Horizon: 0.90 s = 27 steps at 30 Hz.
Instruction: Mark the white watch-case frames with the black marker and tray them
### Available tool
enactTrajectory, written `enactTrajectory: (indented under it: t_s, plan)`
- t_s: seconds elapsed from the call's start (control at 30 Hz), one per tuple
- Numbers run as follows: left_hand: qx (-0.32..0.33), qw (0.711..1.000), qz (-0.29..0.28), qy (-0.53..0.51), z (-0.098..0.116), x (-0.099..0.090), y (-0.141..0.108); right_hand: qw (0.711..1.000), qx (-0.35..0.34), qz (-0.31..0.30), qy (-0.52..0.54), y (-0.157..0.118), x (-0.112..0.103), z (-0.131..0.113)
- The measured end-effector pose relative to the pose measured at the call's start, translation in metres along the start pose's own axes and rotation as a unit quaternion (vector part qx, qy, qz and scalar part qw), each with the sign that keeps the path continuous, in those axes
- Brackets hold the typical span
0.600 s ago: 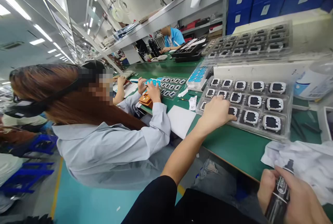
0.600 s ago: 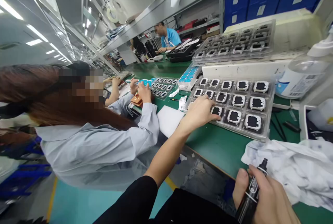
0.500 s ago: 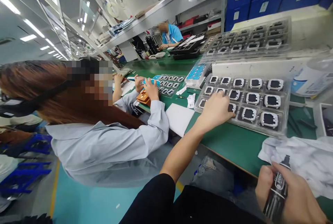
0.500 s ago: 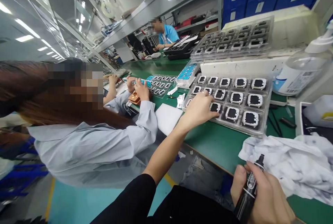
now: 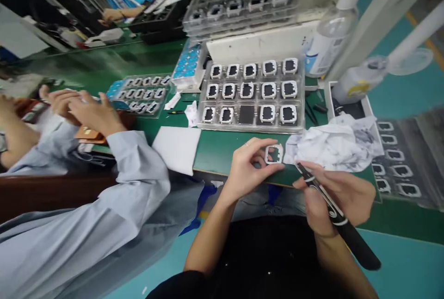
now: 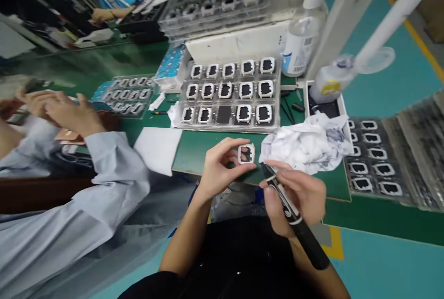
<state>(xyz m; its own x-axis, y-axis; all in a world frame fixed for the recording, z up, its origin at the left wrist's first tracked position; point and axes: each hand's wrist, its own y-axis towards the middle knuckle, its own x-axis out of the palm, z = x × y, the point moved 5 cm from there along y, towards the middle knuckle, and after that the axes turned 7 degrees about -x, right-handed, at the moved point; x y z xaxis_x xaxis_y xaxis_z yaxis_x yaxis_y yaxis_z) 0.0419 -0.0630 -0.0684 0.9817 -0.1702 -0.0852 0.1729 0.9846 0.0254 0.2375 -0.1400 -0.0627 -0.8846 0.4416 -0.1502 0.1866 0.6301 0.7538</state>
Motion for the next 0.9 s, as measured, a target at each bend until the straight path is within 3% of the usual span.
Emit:
enactTrajectory:
  t_s: [0.07,0.13,0.23,0.4,0.5,0.9]
  plan:
    - [-0.004,1.000,0.007,0.001,-0.004,0.000,-0.001,0.997,0.046,0.014,0.064,0.012,0.014,-0.004]
    - [-0.004,1.000,0.001,-0.002,-0.005,-0.001,-0.001,0.995,0.084,0.006,0.060,0.021,0.027,-0.005]
    - [0.015,0.999,0.010,0.027,-0.002,-0.004,-0.004,0.994,0.085,0.012,0.070,0.027,0.037,-0.004]
    - [0.110,0.982,0.064,0.140,0.005,-0.002,-0.013,0.996,0.061,0.019,0.060,0.023,0.036,0.001]
    - [0.138,0.974,0.067,0.165,0.008,0.001,-0.016,0.998,0.049,0.017,0.047,0.021,0.034,0.001]
    - [0.137,0.970,0.060,0.193,0.011,0.001,-0.019,0.998,0.043,0.029,0.019,0.026,0.036,-0.002]
